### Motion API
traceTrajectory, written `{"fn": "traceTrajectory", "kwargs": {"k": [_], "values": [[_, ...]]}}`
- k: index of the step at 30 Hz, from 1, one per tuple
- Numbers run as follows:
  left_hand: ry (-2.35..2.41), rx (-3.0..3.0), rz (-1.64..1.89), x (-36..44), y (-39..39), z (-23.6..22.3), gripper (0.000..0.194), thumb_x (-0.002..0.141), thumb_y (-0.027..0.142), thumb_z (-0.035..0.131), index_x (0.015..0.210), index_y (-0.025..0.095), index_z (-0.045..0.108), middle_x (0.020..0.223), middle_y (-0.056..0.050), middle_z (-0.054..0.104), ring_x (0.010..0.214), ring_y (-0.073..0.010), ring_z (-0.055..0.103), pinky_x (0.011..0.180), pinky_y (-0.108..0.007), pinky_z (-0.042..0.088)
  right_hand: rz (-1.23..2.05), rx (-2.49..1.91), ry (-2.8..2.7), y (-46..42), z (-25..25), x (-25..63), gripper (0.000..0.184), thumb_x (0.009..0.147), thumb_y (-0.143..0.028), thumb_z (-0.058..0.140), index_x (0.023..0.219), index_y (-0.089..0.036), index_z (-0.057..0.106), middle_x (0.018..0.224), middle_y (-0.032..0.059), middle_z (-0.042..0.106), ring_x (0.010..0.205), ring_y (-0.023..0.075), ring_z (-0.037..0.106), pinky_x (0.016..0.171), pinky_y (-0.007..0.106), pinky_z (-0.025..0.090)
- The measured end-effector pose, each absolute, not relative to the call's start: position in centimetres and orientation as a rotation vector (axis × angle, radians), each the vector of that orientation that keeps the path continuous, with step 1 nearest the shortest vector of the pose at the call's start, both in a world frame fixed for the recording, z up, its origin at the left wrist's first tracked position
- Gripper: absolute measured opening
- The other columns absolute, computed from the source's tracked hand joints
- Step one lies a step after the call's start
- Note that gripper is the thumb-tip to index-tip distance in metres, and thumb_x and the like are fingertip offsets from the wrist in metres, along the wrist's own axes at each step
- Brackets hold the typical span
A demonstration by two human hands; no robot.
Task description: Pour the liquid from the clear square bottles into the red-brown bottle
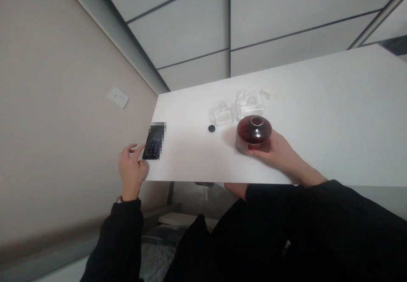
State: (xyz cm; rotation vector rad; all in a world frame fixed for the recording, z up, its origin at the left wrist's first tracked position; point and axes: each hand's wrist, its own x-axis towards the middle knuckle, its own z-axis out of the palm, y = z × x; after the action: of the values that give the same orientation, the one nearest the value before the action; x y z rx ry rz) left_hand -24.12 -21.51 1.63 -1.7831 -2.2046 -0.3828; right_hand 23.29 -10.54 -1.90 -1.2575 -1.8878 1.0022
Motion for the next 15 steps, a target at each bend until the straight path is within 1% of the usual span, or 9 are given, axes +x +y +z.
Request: {"fn": "traceTrajectory", "kwargs": {"k": [3, 6, 11, 15], "values": [[-2.204, -1.819, -0.305, -24.5, -20.9, 1.5, 0.061, 0.075, 0.003, 0.055, 0.129, 0.019, 0.079, 0.139, -0.017, 0.063, 0.114, -0.0340, 0.063, 0.102, -0.052, 0.053, 1.016, -1.270, -1.886, -10.5, -1.9, 23.2, 0.077, 0.072, -0.067, 0.083, 0.131, -0.020, 0.067, 0.121, 0.0150, 0.075, 0.113, 0.0403, 0.071, 0.102, 0.063, 0.056], [-2.128, -1.820, -0.391, -24.8, -21.0, 1.5, 0.061, 0.073, 0.001, 0.053, 0.124, 0.018, 0.081, 0.135, -0.018, 0.065, 0.110, -0.0326, 0.063, 0.099, -0.051, 0.055, 1.007, -1.271, -1.886, -10.6, -1.8, 23.2, 0.076, 0.072, -0.066, 0.084, 0.131, -0.020, 0.068, 0.121, 0.0149, 0.075, 0.113, 0.0398, 0.071, 0.102, 0.062, 0.056], [-1.953, -1.877, -0.543, -25.2, -22.2, 1.7, 0.051, 0.071, -0.002, 0.050, 0.098, 0.021, 0.086, 0.122, -0.013, 0.072, 0.101, -0.0289, 0.064, 0.093, -0.048, 0.056, 1.007, -1.270, -1.879, -10.6, -1.7, 23.2, 0.075, 0.072, -0.062, 0.085, 0.132, -0.021, 0.067, 0.119, 0.0141, 0.075, 0.111, 0.0395, 0.072, 0.102, 0.061, 0.056], [-1.906, -1.925, -0.516, -25.4, -22.7, 1.6, 0.048, 0.073, -0.002, 0.052, 0.094, 0.024, 0.086, 0.121, -0.011, 0.074, 0.099, -0.0279, 0.065, 0.092, -0.048, 0.055, 1.001, -1.263, -1.871, -10.6, -1.7, 23.2, 0.074, 0.071, -0.062, 0.085, 0.130, -0.020, 0.068, 0.122, 0.0145, 0.075, 0.113, 0.0397, 0.071, 0.102, 0.061, 0.056]]}}
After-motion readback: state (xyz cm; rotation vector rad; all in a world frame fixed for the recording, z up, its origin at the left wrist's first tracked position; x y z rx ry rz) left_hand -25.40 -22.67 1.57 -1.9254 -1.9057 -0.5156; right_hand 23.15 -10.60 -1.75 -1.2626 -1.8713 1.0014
